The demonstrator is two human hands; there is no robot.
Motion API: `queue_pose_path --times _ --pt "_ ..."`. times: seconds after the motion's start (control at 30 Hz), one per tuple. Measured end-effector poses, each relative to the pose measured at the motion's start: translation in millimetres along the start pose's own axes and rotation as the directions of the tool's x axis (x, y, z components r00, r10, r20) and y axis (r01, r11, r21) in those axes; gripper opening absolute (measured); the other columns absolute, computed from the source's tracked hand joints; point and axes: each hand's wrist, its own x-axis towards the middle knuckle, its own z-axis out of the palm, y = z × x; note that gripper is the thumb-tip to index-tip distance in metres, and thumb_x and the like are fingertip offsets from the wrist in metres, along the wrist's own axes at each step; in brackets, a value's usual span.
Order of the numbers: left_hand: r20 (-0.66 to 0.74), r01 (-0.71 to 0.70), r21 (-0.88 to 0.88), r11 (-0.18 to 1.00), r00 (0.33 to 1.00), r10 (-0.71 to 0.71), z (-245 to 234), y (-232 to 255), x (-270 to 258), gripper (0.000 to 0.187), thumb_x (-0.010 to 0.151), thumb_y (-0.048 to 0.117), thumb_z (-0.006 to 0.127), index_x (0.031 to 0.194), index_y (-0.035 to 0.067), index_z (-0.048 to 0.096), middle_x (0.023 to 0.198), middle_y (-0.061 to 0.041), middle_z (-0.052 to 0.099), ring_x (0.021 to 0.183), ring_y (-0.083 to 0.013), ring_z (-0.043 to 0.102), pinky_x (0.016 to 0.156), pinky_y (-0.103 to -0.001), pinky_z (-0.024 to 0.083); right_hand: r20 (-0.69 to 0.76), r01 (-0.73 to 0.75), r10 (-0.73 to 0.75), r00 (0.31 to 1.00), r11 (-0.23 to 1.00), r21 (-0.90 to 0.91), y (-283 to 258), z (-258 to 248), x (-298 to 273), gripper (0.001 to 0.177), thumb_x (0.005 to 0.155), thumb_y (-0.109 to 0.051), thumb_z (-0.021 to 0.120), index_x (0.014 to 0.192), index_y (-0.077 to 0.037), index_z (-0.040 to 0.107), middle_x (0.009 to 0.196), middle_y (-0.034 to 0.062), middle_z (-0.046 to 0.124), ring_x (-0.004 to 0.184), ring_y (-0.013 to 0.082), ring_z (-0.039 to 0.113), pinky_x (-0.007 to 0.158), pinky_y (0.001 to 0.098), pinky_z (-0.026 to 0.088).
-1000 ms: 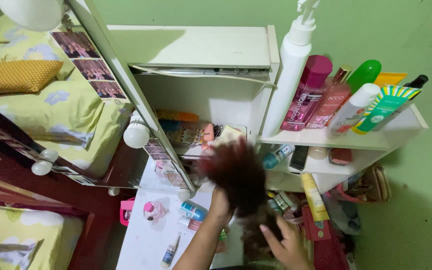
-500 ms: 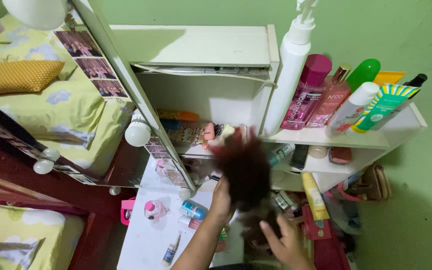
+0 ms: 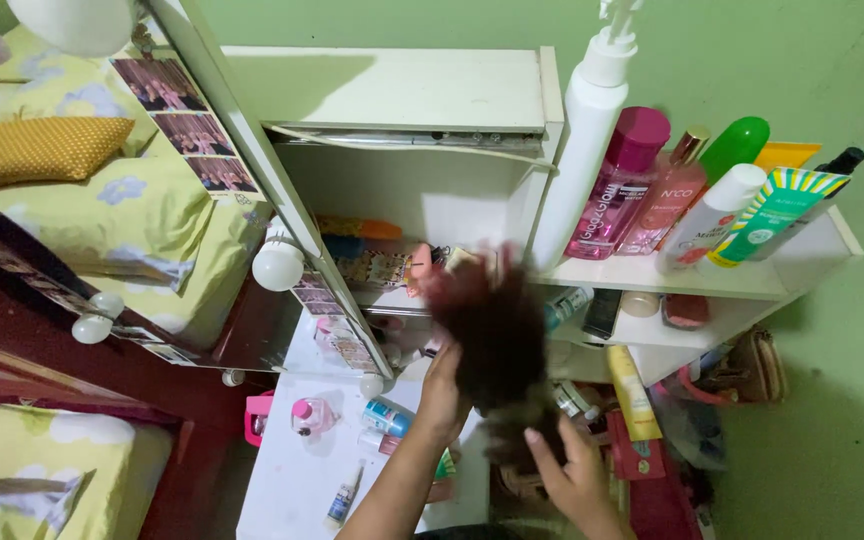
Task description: The person cleans a vanity by using a duster to wipe the shelves and bottles, moving various containers of lotion and perfume to reach the surfaces. They then rearrange the items on the shelves by hand, picking up and placing each bottle and tube one at a time.
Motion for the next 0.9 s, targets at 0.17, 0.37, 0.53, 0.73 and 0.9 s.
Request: queue_pose_path --times 0.17,0.37,0.53,0.73,0.9 --pt "0.039 -0.015 0.012 1.0 0.999 0.014 -29.9 -19.8 12.8 0.05 0.105 0.026 0.045 0.146 -0.002 0.052 0.143 -0.013 0.059 0.128 -0.0251 0.058 0.112 -0.042 0.043 -0.009 -0.121 0.121 0.993 0.989 -0.087 33.0 6.5 -8.3 0.025 0.089 -0.022 0.074 0.1 0.0 0.07 0.082 0.0156 0.075 0.078 0.0266 0.069 0.071 0.0373 0.056" --pt "-0.006 -0.001 -0.022 1.0 1.0 0.001 5.6 10.2 2.0 0.052 0.103 0.034 0.045 0.145 0.004 0.052 0.144 -0.008 0.061 0.129 -0.0222 0.06 0.112 -0.039 0.044 -0.075 0.001 0.003 0.997 0.999 0.053 -13.9 0.3 13.3 0.033 0.092 -0.015 0.066 0.119 0.005 0.064 0.102 0.0171 0.077 0.089 0.0271 0.073 0.079 0.0369 0.054" --pt "-0.042 0.001 -0.001 1.0 0.999 -0.001 -31.0 -16.5 14.7 0.05 0.102 0.03 0.049 0.144 0.004 0.053 0.138 -0.011 0.062 0.123 -0.0256 0.061 0.108 -0.042 0.047 0.057 0.097 -0.097 0.994 0.995 0.014 2.5 2.1 6.7 0.035 0.091 -0.016 0.069 0.122 0.001 0.067 0.107 0.0168 0.078 0.096 0.0255 0.076 0.085 0.0373 0.056" --pt "-0.033 0.001 0.065 0.998 0.999 0.002 -25.8 -11.9 9.0 0.05 0.103 0.031 0.045 0.144 0.005 0.053 0.141 -0.01 0.062 0.128 -0.0232 0.059 0.11 -0.039 0.044 -0.003 0.14 -0.14 0.99 0.989 -0.038 7.0 -2.4 7.8 0.036 0.091 -0.013 0.069 0.122 0.004 0.067 0.109 0.0184 0.076 0.099 0.0283 0.072 0.088 0.0382 0.053" --pt "0.031 -0.156 0.402 0.902 0.987 0.157 1.1 18.5 -1.5 0.048 0.103 0.031 0.045 0.142 0.005 0.055 0.142 -0.007 0.06 0.131 -0.0176 0.055 0.112 -0.033 0.038 0.021 -0.081 0.081 0.997 0.997 0.018 17.4 -16.0 6.9 0.038 0.09 -0.014 0.072 0.123 0.004 0.066 0.102 0.0177 0.075 0.094 0.0257 0.073 0.083 0.0359 0.056"
